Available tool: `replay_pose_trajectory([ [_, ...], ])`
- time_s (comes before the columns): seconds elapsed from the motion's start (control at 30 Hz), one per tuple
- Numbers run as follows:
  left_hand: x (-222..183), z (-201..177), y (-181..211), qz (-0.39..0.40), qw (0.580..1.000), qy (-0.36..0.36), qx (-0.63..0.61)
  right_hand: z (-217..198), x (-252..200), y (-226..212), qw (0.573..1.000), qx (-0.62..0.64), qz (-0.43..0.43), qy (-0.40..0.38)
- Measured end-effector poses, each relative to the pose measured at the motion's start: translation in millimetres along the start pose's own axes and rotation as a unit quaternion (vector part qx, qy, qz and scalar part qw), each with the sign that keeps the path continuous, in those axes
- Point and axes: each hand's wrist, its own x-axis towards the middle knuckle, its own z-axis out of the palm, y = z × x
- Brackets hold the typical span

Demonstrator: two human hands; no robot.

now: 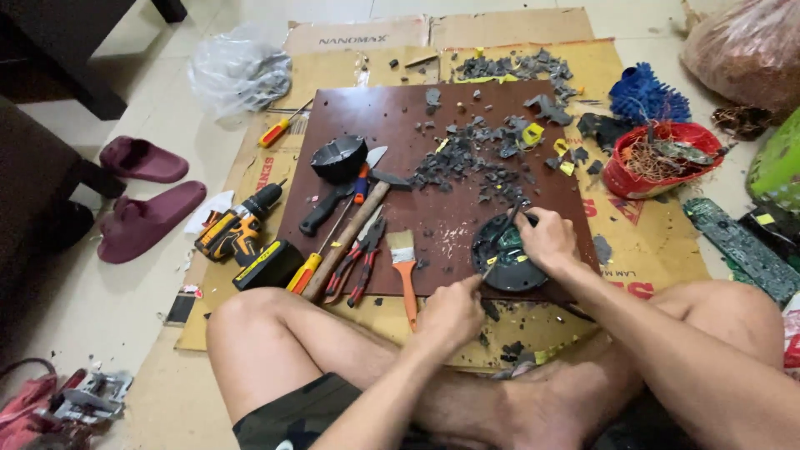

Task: The person sits on the floor and uses a screwdriver to unscrew and disassemble a circular electronic device. They remove the casing to expose the internal circuit board and continue to manipulate the components with their hands.

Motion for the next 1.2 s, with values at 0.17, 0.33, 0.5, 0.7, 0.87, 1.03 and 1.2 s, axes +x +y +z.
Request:
replay_pose_trajectory([
  [0.17,-52.3,-48.1,-7.0,-0.089,0.969,0.05,-0.223,-21.4,25.8,24.3,0.985,0.067,0.066,-0.146],
  [0.33,-17.3,-33.6,-51.5,-0.154,0.822,0.076,-0.542,-56.8,29.7,27.0,0.902,0.194,0.227,-0.313],
  [0.5,-10.9,-26.8,-56.9,-0.168,0.792,0.05,-0.585,-64.4,23.5,-9.8,0.953,0.229,0.09,-0.174],
  [0.7,-9.6,-26.4,-60.6,-0.155,0.77,0.05,-0.617,-65.2,71.4,-38.7,0.919,-0.076,-0.287,0.259],
  [0.87,-27.9,-43.4,-52.4,-0.164,0.738,0.016,-0.655,-90.2,77.6,-67.8,0.827,-0.185,-0.412,0.335],
  [1.03,-29.6,-45.9,-50.3,-0.162,0.736,0.014,-0.657,-94.8,76.1,-69.9,0.817,-0.189,-0.438,0.323],
  [1.2,-31.1,-45.0,-49.6,-0.157,0.757,0.011,-0.634,-91.1,70.9,-70.7,0.858,-0.151,-0.404,0.281],
])
